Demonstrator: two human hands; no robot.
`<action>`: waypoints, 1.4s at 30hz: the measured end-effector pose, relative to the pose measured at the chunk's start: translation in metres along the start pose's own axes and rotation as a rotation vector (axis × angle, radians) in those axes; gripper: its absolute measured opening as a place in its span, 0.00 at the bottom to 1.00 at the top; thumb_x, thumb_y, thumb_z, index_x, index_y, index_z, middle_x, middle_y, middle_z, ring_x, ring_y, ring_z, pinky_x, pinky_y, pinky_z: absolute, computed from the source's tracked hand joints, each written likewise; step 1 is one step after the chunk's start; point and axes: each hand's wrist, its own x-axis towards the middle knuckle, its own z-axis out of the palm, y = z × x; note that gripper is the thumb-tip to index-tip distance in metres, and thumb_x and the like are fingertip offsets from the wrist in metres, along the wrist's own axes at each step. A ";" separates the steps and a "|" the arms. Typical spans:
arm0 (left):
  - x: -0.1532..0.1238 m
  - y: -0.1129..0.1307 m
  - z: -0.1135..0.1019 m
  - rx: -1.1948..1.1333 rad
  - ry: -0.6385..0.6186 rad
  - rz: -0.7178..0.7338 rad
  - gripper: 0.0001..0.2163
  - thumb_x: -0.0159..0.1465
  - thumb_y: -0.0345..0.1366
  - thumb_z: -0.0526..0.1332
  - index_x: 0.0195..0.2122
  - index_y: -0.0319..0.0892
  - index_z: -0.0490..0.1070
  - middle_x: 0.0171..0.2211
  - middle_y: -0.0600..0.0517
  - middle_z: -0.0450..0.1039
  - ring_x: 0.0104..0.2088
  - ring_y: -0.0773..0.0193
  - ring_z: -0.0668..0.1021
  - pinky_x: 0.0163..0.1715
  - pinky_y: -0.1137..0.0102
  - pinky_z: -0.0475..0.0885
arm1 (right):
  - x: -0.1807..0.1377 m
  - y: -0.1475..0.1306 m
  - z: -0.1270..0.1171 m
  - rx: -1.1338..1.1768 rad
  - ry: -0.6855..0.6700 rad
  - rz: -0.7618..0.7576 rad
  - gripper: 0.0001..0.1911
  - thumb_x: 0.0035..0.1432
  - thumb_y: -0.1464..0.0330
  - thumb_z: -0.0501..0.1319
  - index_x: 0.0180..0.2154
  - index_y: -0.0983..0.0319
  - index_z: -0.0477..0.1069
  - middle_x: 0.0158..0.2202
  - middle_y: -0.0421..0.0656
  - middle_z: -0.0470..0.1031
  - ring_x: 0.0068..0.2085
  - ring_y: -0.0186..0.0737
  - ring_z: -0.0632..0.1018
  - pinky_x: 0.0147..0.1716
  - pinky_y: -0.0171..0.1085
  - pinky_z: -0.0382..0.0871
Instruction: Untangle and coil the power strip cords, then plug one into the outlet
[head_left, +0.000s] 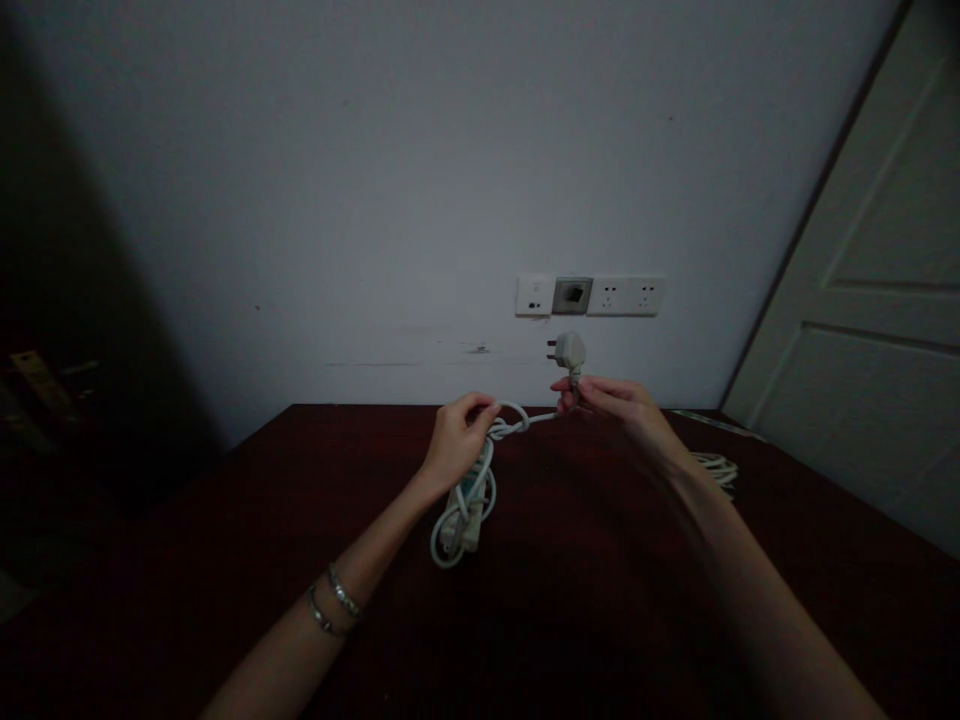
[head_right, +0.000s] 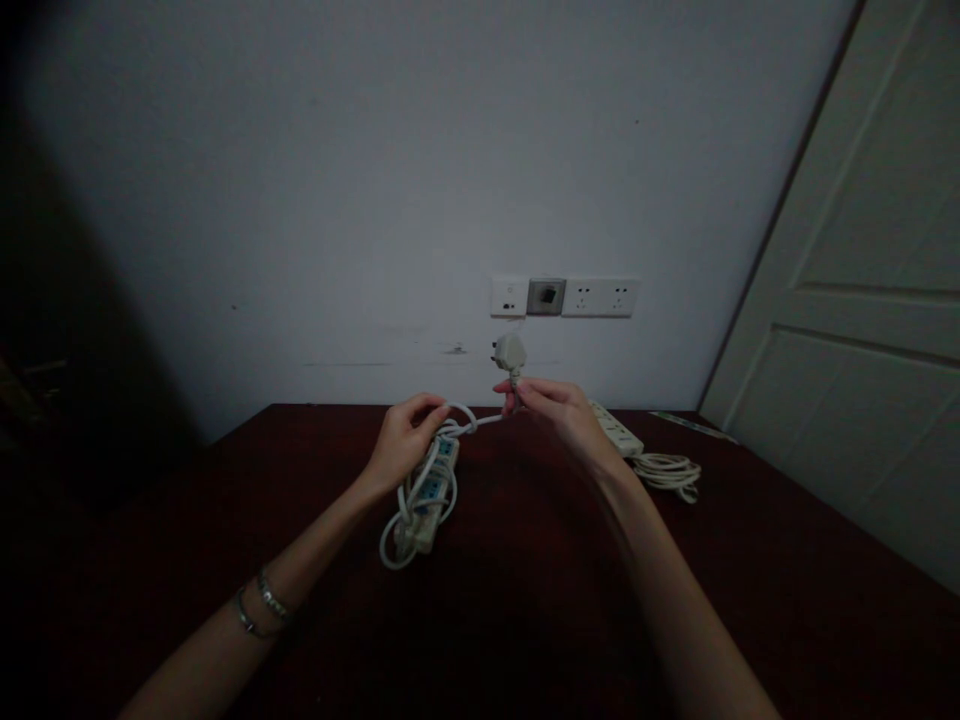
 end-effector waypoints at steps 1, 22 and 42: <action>0.000 0.001 0.000 0.015 0.011 0.013 0.10 0.60 0.39 0.56 0.32 0.38 0.71 0.27 0.52 0.72 0.28 0.67 0.72 0.31 0.72 0.66 | 0.000 0.000 0.000 -0.061 -0.027 -0.014 0.14 0.50 0.58 0.61 0.26 0.62 0.75 0.29 0.44 0.74 0.35 0.40 0.73 0.38 0.39 0.62; -0.007 0.010 0.001 0.003 -0.045 0.046 0.09 0.64 0.39 0.51 0.35 0.40 0.65 0.31 0.52 0.73 0.30 0.67 0.73 0.31 0.74 0.65 | 0.003 0.001 0.015 -0.279 0.179 -0.102 0.11 0.41 0.62 0.66 0.28 0.60 0.77 0.29 0.42 0.78 0.32 0.41 0.76 0.35 0.41 0.68; -0.005 0.006 -0.001 0.003 -0.049 0.077 0.09 0.63 0.39 0.52 0.34 0.40 0.68 0.29 0.53 0.73 0.28 0.69 0.73 0.30 0.75 0.65 | 0.007 0.009 0.003 -0.340 0.105 0.008 0.13 0.42 0.61 0.67 0.32 0.58 0.79 0.33 0.44 0.79 0.34 0.43 0.77 0.36 0.42 0.68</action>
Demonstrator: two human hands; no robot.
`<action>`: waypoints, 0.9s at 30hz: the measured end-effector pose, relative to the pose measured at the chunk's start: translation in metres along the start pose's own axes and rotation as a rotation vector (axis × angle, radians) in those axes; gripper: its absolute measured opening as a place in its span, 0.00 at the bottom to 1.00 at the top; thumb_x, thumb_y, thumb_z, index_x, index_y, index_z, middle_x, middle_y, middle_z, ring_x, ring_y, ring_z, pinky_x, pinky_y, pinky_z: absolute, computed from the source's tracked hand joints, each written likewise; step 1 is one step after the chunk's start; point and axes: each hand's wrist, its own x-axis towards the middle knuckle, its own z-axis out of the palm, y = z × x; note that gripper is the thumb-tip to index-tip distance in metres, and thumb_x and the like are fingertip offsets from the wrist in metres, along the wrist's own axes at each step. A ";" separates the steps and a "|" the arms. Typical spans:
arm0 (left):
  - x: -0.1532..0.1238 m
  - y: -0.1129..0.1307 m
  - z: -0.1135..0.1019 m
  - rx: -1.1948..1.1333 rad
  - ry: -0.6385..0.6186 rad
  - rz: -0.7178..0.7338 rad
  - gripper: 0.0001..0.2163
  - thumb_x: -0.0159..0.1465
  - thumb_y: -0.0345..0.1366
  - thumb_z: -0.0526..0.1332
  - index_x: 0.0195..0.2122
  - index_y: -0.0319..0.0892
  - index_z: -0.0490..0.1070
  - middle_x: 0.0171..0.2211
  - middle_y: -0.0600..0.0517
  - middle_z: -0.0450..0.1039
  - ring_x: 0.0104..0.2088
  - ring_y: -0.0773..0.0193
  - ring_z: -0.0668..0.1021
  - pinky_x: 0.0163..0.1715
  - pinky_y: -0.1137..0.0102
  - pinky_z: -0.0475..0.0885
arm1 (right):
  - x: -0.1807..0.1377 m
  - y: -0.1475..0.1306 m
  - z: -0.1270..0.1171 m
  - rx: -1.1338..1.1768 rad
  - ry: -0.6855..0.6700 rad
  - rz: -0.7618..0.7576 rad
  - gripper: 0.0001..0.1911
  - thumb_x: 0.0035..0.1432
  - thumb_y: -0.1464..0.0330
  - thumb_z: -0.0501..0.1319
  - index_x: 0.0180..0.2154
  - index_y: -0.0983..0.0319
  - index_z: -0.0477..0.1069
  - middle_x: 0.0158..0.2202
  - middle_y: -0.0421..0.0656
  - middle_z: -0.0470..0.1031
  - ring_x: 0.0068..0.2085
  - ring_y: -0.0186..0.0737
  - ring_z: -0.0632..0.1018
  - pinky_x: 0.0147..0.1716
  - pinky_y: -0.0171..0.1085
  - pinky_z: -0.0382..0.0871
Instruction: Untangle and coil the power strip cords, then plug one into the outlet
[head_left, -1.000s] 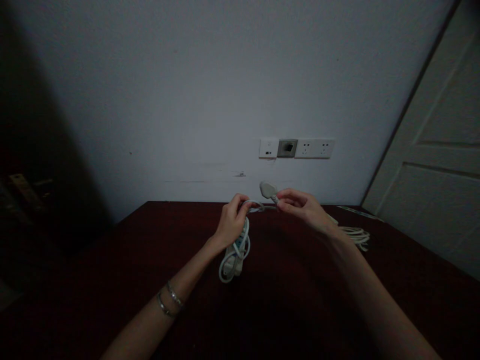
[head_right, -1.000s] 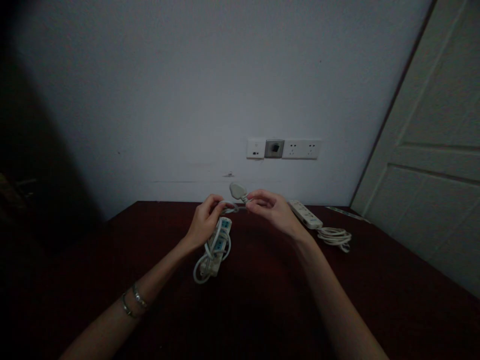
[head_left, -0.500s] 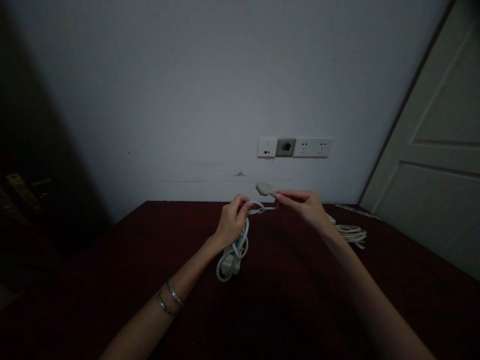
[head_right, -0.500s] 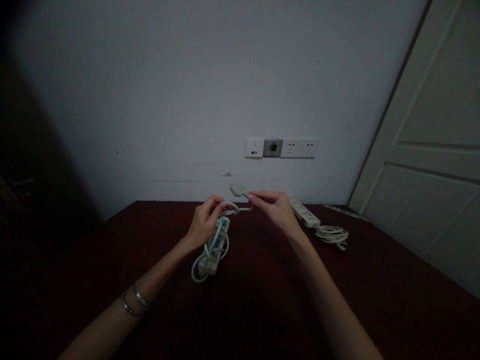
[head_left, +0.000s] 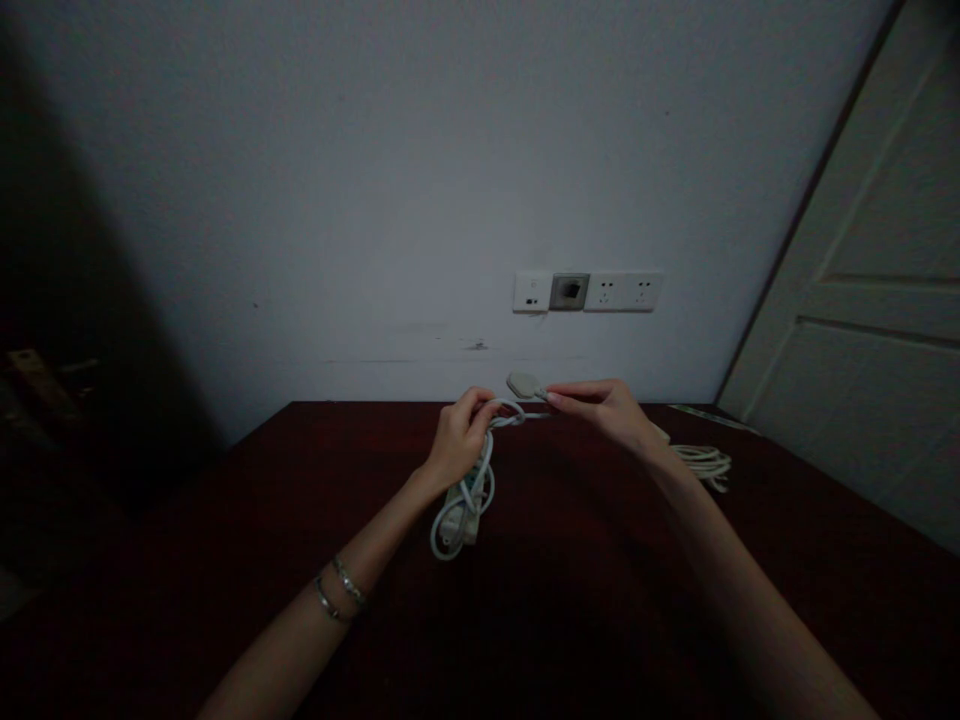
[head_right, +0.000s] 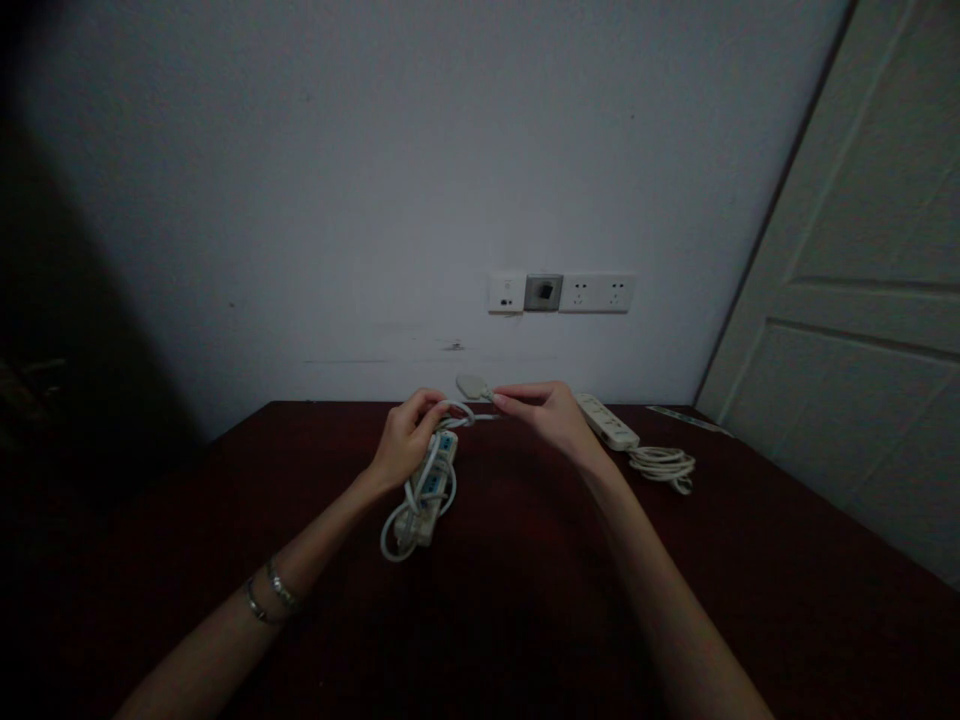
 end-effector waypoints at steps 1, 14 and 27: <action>0.000 -0.001 0.000 0.004 0.003 -0.003 0.09 0.63 0.39 0.52 0.34 0.40 0.68 0.29 0.53 0.73 0.28 0.69 0.73 0.30 0.75 0.65 | 0.000 -0.001 0.001 -0.001 0.000 0.000 0.13 0.42 0.61 0.67 0.32 0.58 0.79 0.33 0.44 0.79 0.34 0.43 0.77 0.36 0.42 0.68; -0.003 0.012 0.005 0.001 -0.002 0.177 0.07 0.64 0.34 0.51 0.33 0.40 0.66 0.39 0.47 0.69 0.42 0.64 0.72 0.42 0.69 0.66 | 0.004 0.008 0.002 -0.070 0.032 -0.002 0.11 0.43 0.62 0.64 0.29 0.61 0.79 0.28 0.43 0.78 0.30 0.43 0.76 0.32 0.40 0.67; -0.001 0.005 0.003 -0.076 -0.042 0.055 0.09 0.64 0.36 0.52 0.35 0.39 0.69 0.35 0.49 0.72 0.36 0.65 0.73 0.38 0.70 0.68 | 0.002 0.011 -0.007 0.081 -0.234 0.048 0.13 0.44 0.60 0.65 0.31 0.61 0.79 0.30 0.42 0.78 0.31 0.38 0.75 0.37 0.39 0.66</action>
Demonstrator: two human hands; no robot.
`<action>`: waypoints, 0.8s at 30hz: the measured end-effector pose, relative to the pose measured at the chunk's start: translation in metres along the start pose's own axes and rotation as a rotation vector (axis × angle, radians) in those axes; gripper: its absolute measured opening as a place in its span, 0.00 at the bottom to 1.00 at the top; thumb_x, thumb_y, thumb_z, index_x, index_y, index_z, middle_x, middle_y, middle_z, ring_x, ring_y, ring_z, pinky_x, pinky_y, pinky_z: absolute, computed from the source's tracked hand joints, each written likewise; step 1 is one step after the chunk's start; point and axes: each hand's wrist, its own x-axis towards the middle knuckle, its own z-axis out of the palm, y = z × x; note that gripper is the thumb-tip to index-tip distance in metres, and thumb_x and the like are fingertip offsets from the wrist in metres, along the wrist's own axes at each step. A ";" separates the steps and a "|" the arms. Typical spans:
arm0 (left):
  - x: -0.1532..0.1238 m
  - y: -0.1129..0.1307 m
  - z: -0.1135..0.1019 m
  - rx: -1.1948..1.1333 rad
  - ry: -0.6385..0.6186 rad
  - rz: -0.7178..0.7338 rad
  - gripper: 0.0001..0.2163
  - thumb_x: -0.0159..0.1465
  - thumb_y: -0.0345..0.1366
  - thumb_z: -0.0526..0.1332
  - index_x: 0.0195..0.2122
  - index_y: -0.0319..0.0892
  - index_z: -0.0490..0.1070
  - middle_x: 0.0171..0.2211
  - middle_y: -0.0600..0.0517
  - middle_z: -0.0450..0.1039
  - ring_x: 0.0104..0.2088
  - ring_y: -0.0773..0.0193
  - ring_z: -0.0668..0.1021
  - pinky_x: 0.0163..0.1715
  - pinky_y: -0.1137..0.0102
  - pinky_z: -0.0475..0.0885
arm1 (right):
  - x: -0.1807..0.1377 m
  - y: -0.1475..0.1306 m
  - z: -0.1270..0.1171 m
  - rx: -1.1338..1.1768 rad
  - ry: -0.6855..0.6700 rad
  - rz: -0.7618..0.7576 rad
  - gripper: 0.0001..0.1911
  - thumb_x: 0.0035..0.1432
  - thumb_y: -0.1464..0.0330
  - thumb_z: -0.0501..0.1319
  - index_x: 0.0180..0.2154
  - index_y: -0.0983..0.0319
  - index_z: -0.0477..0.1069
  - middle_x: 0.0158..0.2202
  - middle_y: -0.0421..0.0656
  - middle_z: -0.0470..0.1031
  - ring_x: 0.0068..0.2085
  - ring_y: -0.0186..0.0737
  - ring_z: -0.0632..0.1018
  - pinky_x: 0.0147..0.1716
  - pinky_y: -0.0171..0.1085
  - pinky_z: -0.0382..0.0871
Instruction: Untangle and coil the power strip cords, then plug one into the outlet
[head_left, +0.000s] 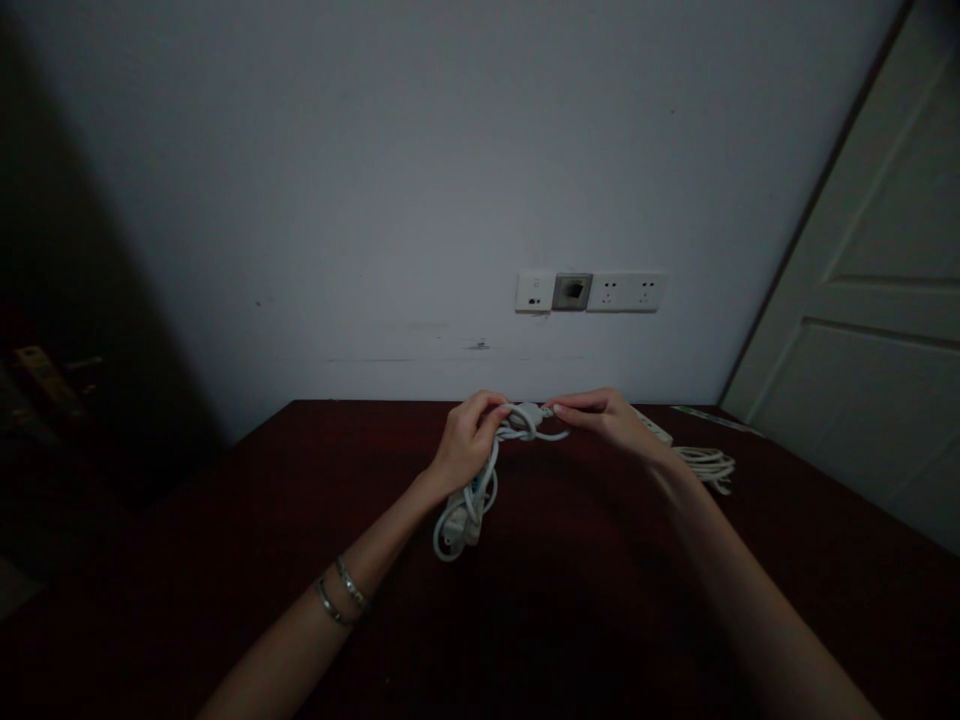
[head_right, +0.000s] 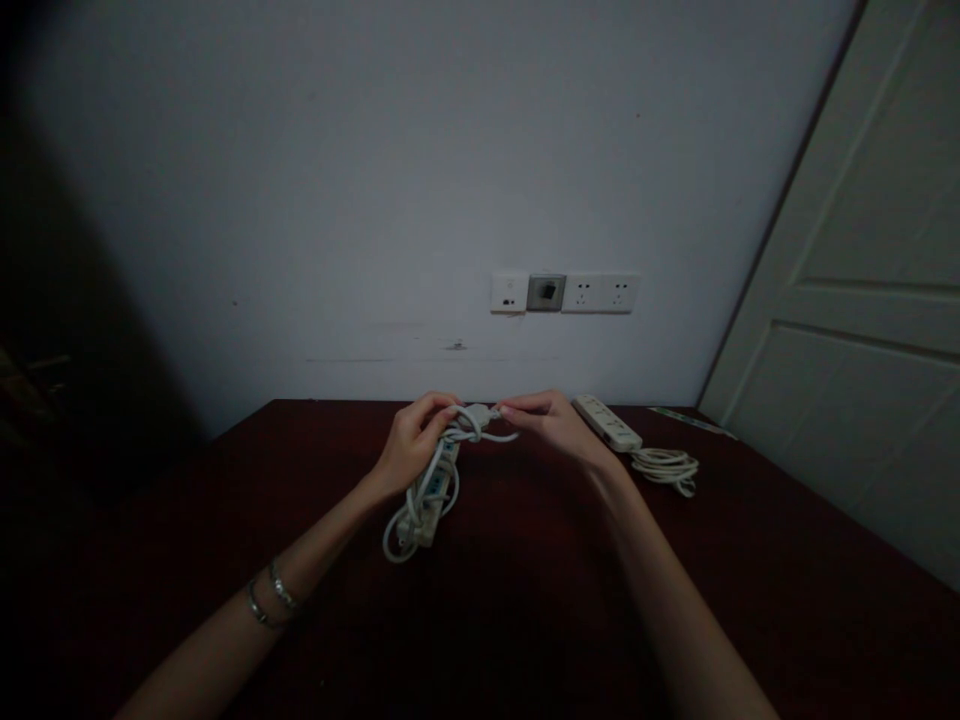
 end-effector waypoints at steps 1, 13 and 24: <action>0.000 0.001 -0.001 -0.012 -0.013 -0.007 0.09 0.64 0.36 0.52 0.36 0.39 0.69 0.35 0.48 0.72 0.36 0.65 0.74 0.38 0.71 0.68 | 0.000 0.001 -0.001 0.019 -0.013 0.010 0.13 0.44 0.60 0.65 0.31 0.61 0.78 0.30 0.42 0.78 0.31 0.38 0.75 0.38 0.40 0.66; -0.001 0.012 0.002 -0.383 -0.239 -0.279 0.10 0.59 0.40 0.57 0.33 0.37 0.70 0.24 0.52 0.71 0.22 0.67 0.74 0.22 0.73 0.69 | -0.006 0.001 0.000 0.200 -0.300 -0.022 0.10 0.47 0.63 0.65 0.27 0.64 0.77 0.24 0.40 0.70 0.27 0.32 0.68 0.27 0.33 0.59; 0.002 -0.004 0.002 -0.650 -0.217 -0.446 0.15 0.51 0.44 0.64 0.28 0.35 0.69 0.21 0.53 0.70 0.20 0.70 0.72 0.21 0.75 0.66 | 0.002 0.022 0.029 0.602 -0.252 0.086 0.12 0.45 0.63 0.67 0.29 0.65 0.75 0.22 0.39 0.68 0.24 0.29 0.68 0.27 0.30 0.62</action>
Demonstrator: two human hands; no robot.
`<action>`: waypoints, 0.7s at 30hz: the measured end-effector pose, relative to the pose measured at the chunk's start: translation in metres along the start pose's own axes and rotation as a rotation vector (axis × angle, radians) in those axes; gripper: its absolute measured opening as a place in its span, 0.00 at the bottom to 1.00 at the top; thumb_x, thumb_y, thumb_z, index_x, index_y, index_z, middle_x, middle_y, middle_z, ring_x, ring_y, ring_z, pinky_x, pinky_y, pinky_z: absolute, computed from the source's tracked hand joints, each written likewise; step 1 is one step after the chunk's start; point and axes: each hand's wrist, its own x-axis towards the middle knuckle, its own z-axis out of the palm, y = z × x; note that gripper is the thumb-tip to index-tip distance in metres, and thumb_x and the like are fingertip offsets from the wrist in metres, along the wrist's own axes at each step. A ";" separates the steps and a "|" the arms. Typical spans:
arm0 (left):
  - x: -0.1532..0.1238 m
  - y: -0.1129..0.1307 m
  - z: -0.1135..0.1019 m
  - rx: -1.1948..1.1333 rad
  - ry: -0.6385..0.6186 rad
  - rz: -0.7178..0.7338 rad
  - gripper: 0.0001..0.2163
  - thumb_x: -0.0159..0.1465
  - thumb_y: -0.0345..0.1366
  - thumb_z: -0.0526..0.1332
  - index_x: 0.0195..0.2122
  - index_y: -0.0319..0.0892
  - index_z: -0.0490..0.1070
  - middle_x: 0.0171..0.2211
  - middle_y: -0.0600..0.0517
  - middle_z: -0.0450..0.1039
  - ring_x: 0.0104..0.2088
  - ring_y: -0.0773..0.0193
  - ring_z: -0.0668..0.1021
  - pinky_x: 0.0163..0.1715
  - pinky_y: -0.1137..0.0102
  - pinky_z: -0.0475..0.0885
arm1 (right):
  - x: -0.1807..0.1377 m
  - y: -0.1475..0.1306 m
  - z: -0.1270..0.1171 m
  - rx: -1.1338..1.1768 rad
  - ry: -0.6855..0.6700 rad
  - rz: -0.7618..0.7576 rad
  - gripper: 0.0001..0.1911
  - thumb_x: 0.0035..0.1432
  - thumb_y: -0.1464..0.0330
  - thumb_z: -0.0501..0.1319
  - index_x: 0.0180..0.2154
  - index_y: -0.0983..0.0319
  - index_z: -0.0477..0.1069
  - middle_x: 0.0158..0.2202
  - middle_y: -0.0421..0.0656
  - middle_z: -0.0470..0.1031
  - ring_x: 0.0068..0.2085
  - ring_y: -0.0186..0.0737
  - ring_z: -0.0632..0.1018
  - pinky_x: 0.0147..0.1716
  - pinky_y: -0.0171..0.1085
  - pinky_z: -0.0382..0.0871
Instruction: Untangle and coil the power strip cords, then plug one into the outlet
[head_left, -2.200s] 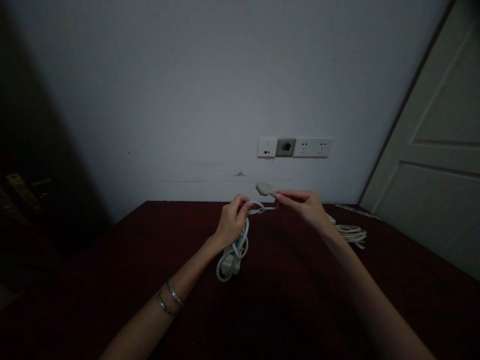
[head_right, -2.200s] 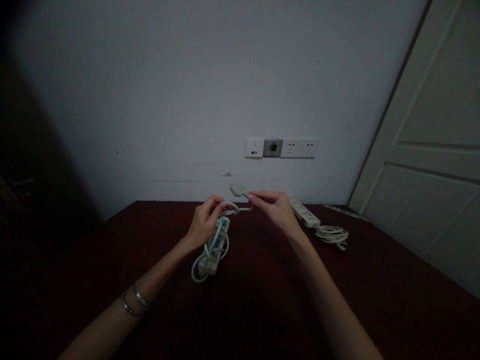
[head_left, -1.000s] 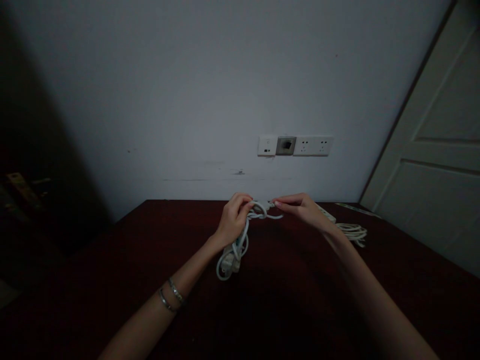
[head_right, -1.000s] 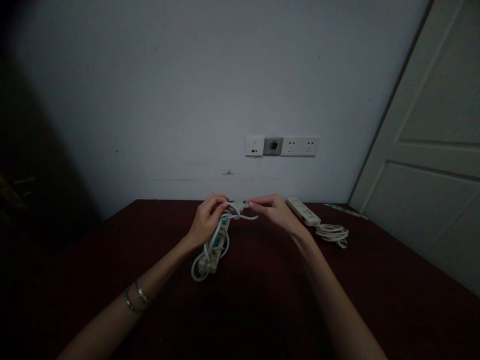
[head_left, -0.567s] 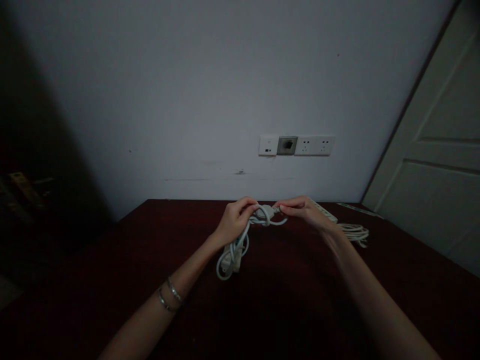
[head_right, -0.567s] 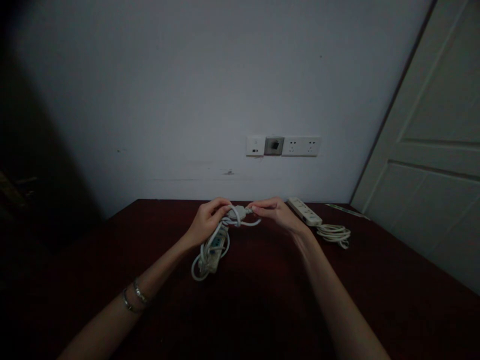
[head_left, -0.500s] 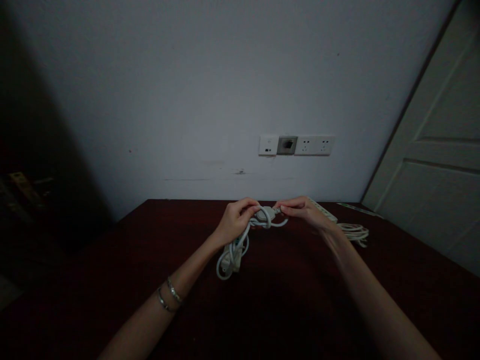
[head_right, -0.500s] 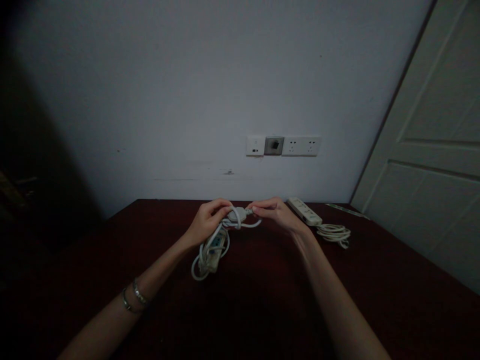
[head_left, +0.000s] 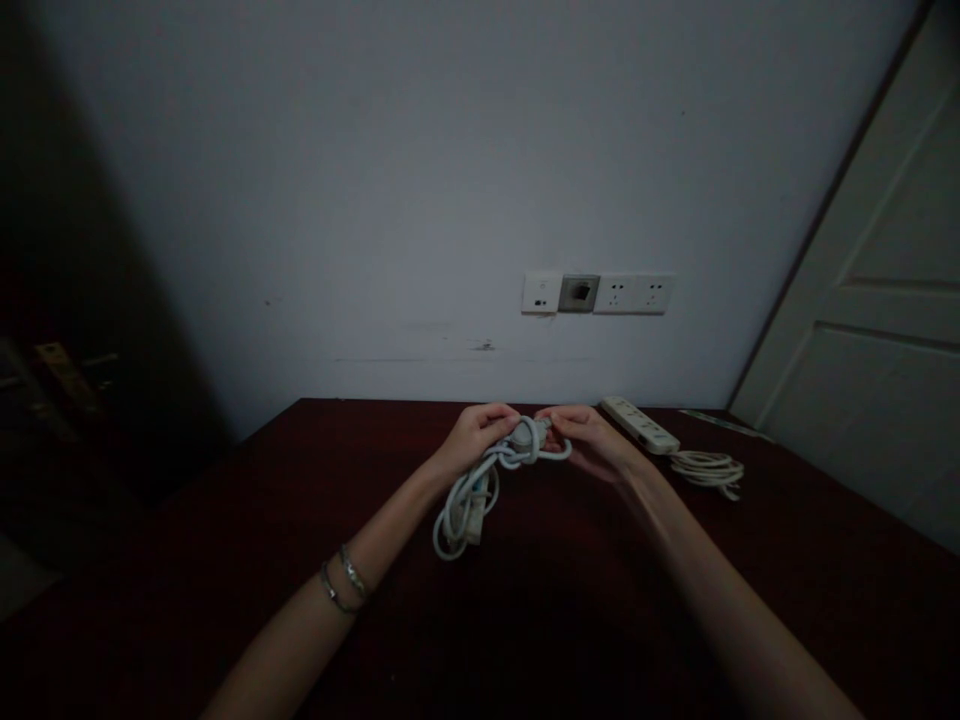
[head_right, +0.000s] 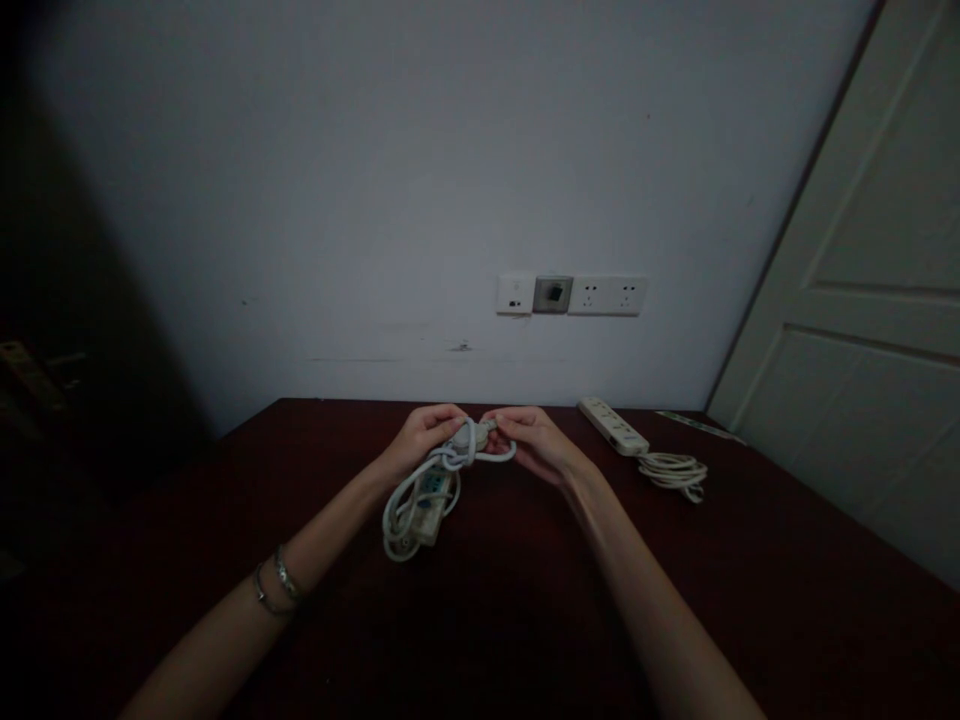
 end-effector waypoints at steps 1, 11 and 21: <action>0.001 -0.001 -0.001 -0.025 0.009 -0.019 0.15 0.50 0.44 0.65 0.28 0.35 0.69 0.21 0.53 0.70 0.20 0.70 0.71 0.21 0.75 0.66 | 0.001 0.002 0.000 0.018 0.009 -0.005 0.11 0.45 0.63 0.67 0.29 0.65 0.75 0.22 0.39 0.69 0.24 0.29 0.68 0.27 0.30 0.62; 0.010 -0.011 -0.007 -0.203 0.124 -0.109 0.16 0.44 0.37 0.68 0.30 0.37 0.66 0.21 0.53 0.71 0.20 0.69 0.73 0.23 0.74 0.67 | 0.014 0.006 0.007 -0.206 0.294 -0.064 0.13 0.44 0.62 0.66 0.32 0.64 0.76 0.24 0.42 0.75 0.25 0.33 0.72 0.26 0.32 0.66; 0.011 -0.012 -0.011 -0.179 0.208 -0.070 0.19 0.43 0.38 0.69 0.33 0.38 0.63 0.22 0.54 0.73 0.19 0.69 0.73 0.23 0.74 0.67 | 0.006 -0.002 0.023 -1.094 0.552 -0.388 0.15 0.55 0.61 0.56 0.33 0.64 0.77 0.33 0.47 0.78 0.35 0.42 0.76 0.37 0.38 0.67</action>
